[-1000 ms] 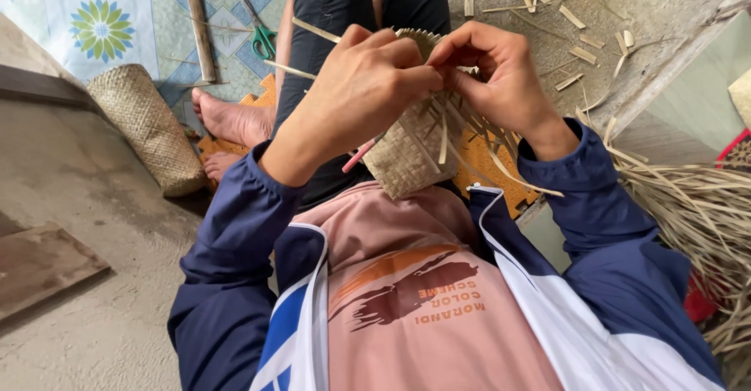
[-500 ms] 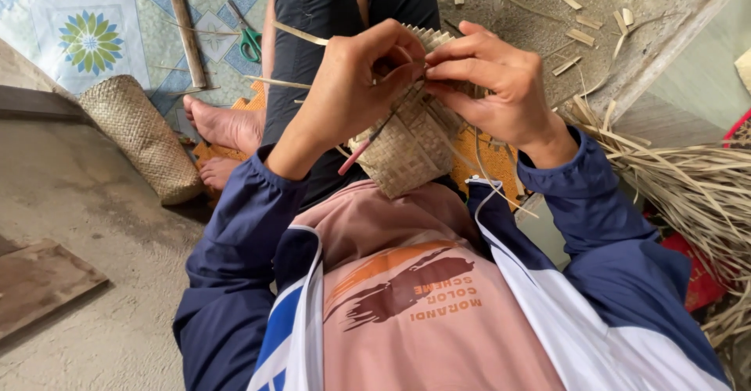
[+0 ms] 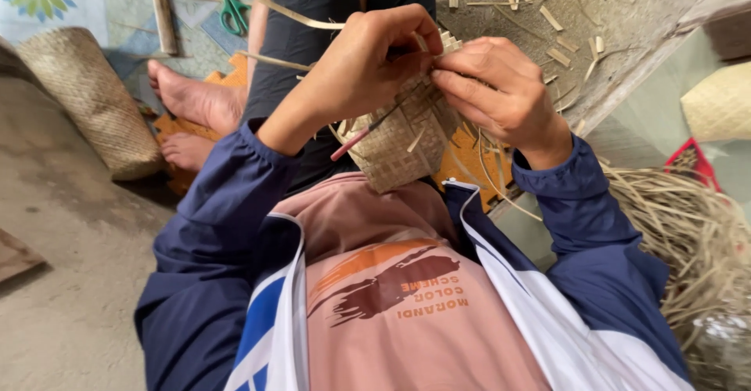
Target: A person is weaving a basket by hand, interlacing and tucking in dried plant strips using a small tool for assistance.
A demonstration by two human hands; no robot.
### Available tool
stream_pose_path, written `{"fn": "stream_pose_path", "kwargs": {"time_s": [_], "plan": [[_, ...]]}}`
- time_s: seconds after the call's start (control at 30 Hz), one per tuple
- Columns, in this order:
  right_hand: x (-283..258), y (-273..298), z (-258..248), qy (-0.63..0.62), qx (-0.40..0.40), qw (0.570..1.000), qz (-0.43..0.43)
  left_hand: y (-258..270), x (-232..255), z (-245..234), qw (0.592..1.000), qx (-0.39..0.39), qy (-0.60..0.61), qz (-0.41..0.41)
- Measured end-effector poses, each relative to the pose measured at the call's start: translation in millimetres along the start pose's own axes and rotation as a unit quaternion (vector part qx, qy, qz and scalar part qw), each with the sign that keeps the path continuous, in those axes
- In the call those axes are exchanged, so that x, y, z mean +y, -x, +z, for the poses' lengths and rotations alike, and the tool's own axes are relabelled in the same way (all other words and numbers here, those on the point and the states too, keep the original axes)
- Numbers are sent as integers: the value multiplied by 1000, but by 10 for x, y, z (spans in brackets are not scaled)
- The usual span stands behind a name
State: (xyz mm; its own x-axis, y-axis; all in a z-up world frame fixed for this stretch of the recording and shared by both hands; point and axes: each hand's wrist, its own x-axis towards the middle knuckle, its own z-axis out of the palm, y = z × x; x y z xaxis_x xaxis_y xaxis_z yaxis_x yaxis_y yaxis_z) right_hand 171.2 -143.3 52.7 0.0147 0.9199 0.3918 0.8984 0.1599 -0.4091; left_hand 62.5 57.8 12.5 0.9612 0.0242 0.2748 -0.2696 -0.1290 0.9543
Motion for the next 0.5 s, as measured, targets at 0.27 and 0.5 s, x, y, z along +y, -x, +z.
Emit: {"fn": "stream_pose_path", "kwargs": {"time_s": [0.27, 0.5], "plan": [[6, 19, 43, -10, -22, 999, 23, 213, 54, 116, 951, 158, -246, 101], [105, 152, 67, -15, -14, 999, 26, 759, 107, 388, 831, 145, -535, 45]]}}
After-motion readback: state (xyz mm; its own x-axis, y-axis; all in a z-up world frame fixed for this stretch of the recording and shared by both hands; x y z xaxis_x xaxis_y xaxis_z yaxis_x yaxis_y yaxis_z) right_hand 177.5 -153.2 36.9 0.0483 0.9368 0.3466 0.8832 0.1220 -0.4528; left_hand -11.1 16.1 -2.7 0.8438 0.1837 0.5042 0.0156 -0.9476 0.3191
